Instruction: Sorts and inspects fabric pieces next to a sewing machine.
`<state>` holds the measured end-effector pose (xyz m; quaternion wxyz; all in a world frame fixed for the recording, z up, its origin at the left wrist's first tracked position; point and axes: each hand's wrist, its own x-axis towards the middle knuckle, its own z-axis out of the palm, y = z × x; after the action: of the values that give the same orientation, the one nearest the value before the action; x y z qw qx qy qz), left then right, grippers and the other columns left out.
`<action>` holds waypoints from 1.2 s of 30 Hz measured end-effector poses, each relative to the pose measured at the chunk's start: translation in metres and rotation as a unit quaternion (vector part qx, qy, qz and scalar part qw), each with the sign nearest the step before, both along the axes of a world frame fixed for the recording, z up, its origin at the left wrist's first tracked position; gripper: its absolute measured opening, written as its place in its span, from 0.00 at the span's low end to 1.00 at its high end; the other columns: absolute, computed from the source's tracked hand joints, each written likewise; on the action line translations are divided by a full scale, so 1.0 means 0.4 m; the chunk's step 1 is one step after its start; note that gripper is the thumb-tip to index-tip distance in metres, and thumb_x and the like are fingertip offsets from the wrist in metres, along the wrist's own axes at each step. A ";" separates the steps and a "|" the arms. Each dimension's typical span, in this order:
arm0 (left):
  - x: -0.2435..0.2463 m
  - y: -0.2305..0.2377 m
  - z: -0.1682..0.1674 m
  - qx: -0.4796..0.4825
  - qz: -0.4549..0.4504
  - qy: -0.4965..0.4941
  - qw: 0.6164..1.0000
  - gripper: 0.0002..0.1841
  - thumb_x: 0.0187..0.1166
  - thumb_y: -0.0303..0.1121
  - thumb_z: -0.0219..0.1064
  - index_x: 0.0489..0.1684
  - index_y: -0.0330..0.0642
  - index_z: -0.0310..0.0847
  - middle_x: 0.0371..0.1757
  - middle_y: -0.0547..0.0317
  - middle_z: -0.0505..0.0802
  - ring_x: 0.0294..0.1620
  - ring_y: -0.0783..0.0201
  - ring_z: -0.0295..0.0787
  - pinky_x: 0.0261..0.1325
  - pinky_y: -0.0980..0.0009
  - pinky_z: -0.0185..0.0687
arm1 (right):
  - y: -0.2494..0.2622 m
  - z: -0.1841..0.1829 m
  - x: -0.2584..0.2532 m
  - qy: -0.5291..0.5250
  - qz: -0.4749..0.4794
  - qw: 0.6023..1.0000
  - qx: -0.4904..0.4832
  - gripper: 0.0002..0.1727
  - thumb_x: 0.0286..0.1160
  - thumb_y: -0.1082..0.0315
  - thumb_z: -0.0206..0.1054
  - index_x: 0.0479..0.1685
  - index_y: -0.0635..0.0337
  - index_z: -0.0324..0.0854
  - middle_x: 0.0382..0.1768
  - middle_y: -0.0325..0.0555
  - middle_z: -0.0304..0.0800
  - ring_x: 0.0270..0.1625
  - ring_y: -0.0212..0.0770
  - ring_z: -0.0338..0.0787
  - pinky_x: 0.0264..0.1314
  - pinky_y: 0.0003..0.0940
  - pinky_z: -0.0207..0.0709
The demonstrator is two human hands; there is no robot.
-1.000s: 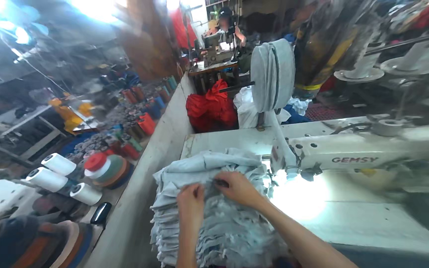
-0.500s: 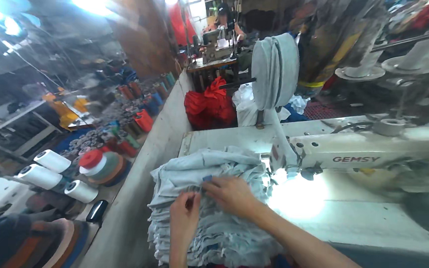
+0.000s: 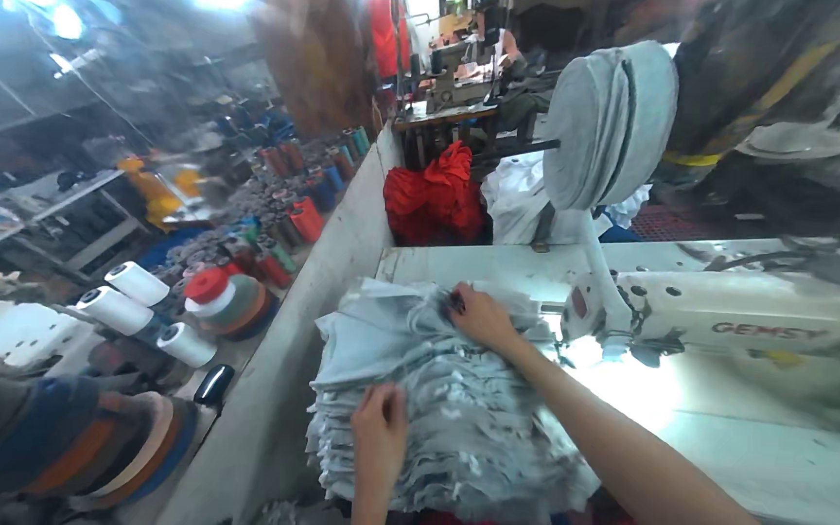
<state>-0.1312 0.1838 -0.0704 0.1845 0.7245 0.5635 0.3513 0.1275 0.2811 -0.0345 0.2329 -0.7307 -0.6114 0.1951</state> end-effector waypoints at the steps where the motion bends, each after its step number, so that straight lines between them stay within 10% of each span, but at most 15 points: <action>1: -0.009 0.003 0.006 -0.013 -0.008 -0.002 1.000 0.11 0.82 0.36 0.68 0.46 0.39 0.92 0.44 0.53 0.94 0.38 0.64 0.93 0.46 0.63 0.92 | -0.011 -0.023 -0.007 -0.010 -0.001 1.000 -0.001 0.25 0.85 0.47 0.57 0.70 0.55 0.78 0.51 0.57 0.93 0.57 0.61 0.92 0.58 0.65 0.81; 7: -0.006 0.050 0.119 0.062 -0.016 0.042 0.997 0.09 0.81 0.33 0.69 0.45 0.38 0.92 0.45 0.52 0.94 0.40 0.62 0.93 0.48 0.63 0.92 | -0.063 -0.079 -0.017 -0.031 0.002 0.989 0.144 0.23 0.82 0.49 0.61 0.58 0.59 0.85 0.41 0.54 0.94 0.46 0.58 0.95 0.47 0.62 0.84; 16: 0.064 0.109 0.142 -0.073 -0.032 0.171 0.982 0.19 0.80 0.44 0.72 0.55 0.36 0.89 0.55 0.47 0.90 0.47 0.55 0.92 0.58 0.58 0.88 | -0.057 -0.087 -0.015 -0.038 0.009 0.988 0.151 0.22 0.82 0.49 0.60 0.56 0.57 0.86 0.40 0.53 0.94 0.44 0.56 0.94 0.45 0.60 0.83; 24: 0.020 0.054 0.157 -0.007 -0.017 0.173 0.985 0.13 0.86 0.34 0.63 0.49 0.34 0.91 0.52 0.44 0.92 0.49 0.50 0.93 0.59 0.54 0.88 | -0.142 0.021 -0.032 -0.053 0.049 0.988 0.136 0.38 0.82 0.35 0.58 0.84 0.49 0.73 0.61 0.55 0.90 0.48 0.57 0.94 0.48 0.60 0.86; 36: -0.019 0.028 0.141 0.055 -0.010 0.132 0.990 0.11 0.84 0.33 0.65 0.45 0.36 0.91 0.46 0.48 0.93 0.42 0.55 0.93 0.51 0.58 0.90 | -0.206 0.008 -0.202 -0.173 0.215 0.929 0.247 0.14 0.86 0.57 0.61 0.56 0.48 0.90 0.41 0.47 0.93 0.31 0.52 0.92 0.29 0.52 0.84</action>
<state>-0.1387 0.1949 -0.0141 0.0716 0.7793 0.5554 0.2813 0.0467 0.1988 -0.0314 0.2488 -0.5238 -0.8134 -0.0458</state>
